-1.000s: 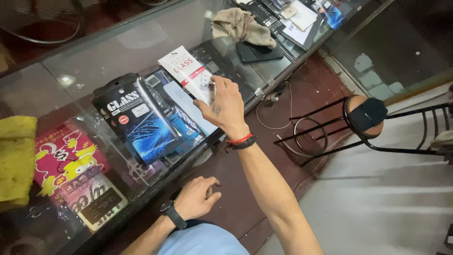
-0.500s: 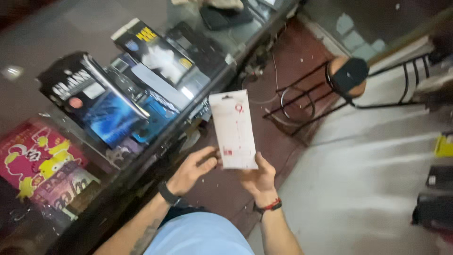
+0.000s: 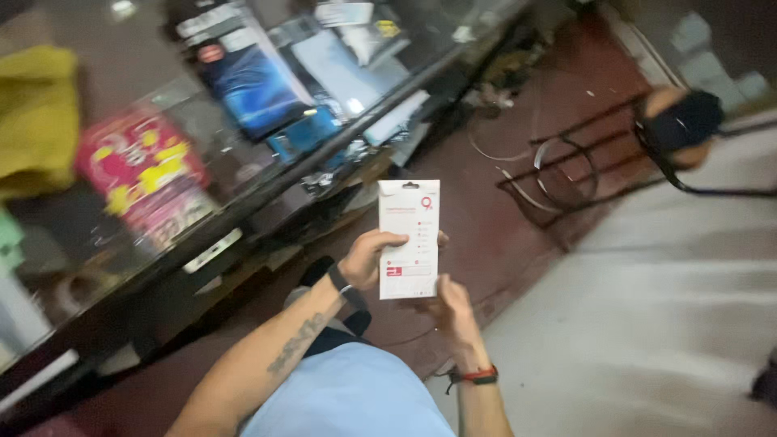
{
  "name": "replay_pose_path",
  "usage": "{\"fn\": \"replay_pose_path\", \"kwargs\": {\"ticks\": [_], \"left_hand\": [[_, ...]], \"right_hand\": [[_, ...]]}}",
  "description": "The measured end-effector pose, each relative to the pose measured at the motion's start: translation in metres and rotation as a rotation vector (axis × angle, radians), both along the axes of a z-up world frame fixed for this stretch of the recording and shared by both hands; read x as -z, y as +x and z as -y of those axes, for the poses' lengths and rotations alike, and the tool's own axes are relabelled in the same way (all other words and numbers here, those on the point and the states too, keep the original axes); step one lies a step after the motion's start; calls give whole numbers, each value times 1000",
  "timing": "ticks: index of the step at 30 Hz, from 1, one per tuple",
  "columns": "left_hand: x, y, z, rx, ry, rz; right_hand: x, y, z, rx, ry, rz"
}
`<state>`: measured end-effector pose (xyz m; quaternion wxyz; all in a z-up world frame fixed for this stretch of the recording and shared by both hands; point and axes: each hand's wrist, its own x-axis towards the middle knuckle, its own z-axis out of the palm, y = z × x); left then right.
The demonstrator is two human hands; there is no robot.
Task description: The person takes various packaged screen protectors from a glass counter, wipes the packaging with a yellow cloth, and hangs them onto metal hooks on a retail display wall.
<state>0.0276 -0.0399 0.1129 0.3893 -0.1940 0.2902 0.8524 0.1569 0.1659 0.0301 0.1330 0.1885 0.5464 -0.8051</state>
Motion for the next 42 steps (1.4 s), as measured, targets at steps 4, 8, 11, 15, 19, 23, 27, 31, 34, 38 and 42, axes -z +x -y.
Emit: {"fn": "replay_pose_path", "kwargs": {"ticks": [4, 8, 11, 15, 19, 23, 27, 31, 34, 38, 42], "left_hand": [[69, 0, 20, -67, 121, 40], [172, 2, 31, -100, 213, -10], [228, 8, 35, -102, 160, -17], [332, 10, -11, -243, -778, -296], [368, 5, -6, -312, -2013, -561], [241, 27, 166, 73, -227, -339], [206, 16, 219, 86, -24, -337], [206, 12, 234, 160, 190, -320], [248, -9, 212, 264, 358, -299], [301, -10, 182, 420, 583, -228], [168, 13, 139, 289, 639, -15]], "right_hand": [[32, -12, -40, 38, 657, -221], [-52, -54, 24, -18, 716, -464], [-116, -103, 111, -185, 748, -637], [-166, -174, 256, -496, 692, -1065], [-159, -248, 392, -662, 802, -1378], [-97, -315, 500, -761, 1183, -1335], [-75, -311, 528, -864, 1494, -1258], [-82, -276, 514, -852, 1365, -1307], [-53, -231, 467, -821, 1027, -1389], [-131, -160, 327, -673, 799, -1191], [-136, -99, 155, 172, 991, -792]]}}
